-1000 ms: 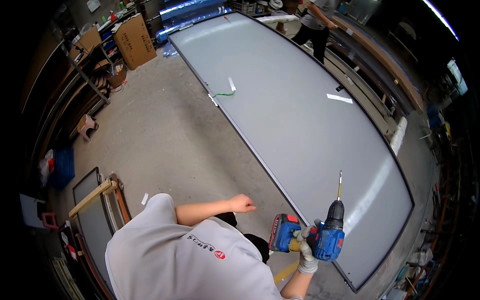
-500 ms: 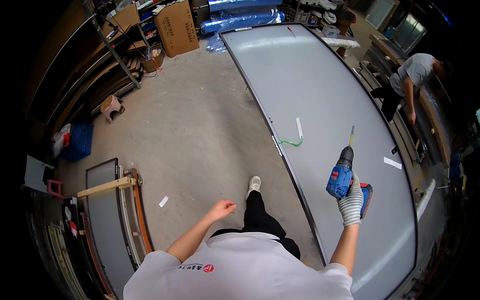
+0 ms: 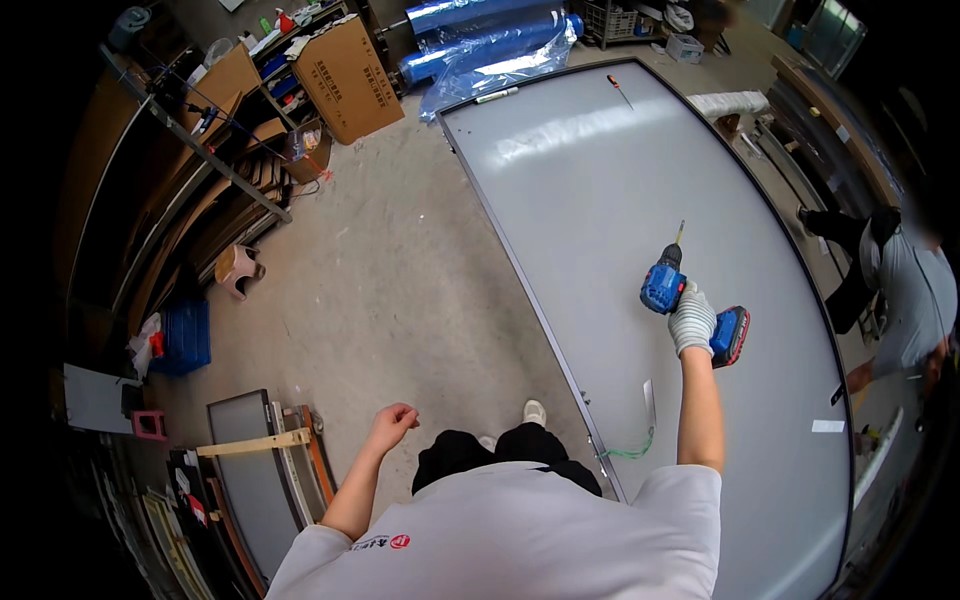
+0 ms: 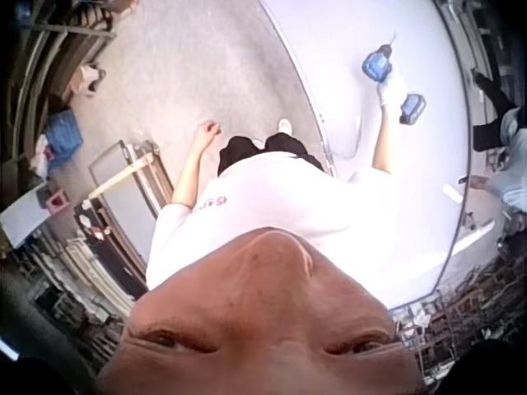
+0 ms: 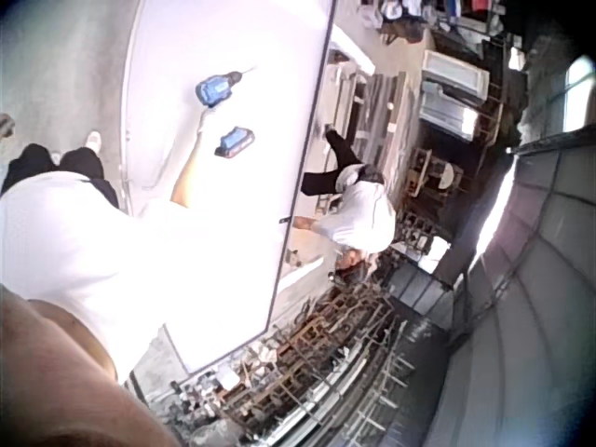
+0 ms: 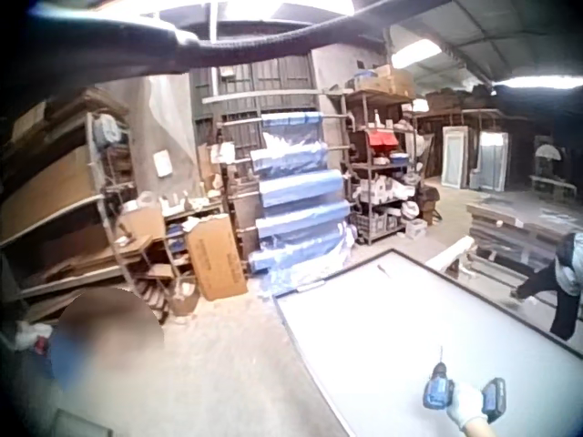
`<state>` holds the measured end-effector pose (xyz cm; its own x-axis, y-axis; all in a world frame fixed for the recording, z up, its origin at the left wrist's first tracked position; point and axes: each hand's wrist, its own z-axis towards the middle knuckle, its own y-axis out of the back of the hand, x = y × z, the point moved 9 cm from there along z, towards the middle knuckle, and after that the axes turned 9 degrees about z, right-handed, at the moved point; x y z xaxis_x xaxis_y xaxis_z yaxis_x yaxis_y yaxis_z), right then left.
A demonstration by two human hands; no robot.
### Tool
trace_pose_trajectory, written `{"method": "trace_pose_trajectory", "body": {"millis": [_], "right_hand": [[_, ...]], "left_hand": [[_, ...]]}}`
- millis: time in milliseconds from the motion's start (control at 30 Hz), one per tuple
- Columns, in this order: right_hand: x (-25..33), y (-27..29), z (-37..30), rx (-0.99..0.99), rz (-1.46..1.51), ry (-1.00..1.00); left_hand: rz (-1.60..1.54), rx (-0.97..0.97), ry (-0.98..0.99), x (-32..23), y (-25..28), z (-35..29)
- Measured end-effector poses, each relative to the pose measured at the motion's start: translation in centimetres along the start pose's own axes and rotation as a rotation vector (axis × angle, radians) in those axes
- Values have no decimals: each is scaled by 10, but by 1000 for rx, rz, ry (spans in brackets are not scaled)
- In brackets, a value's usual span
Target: The person uses a cordless drill to fasten screws into a metal window frame, securing a long metal strip along the edge. They work on different sections of the frame, occasionally repositioning the strip and using a green tie to hold parts in place.
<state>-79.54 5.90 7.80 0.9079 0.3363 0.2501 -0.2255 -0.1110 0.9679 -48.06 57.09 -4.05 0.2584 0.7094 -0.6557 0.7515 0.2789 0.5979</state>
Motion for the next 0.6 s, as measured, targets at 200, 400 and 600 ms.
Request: {"method": "trace_pose_trajectory", "body": {"millis": [200, 400, 600], "right_hand": [[23, -19, 46, 25, -83, -136], [23, 10, 19, -94, -107, -205], [81, 85, -181, -319, -142, -588]], "left_hand": [[-164, 216, 107, 43, 44, 103], [-24, 521, -193, -43, 46, 287], [111, 754, -514, -144, 49, 393]]}}
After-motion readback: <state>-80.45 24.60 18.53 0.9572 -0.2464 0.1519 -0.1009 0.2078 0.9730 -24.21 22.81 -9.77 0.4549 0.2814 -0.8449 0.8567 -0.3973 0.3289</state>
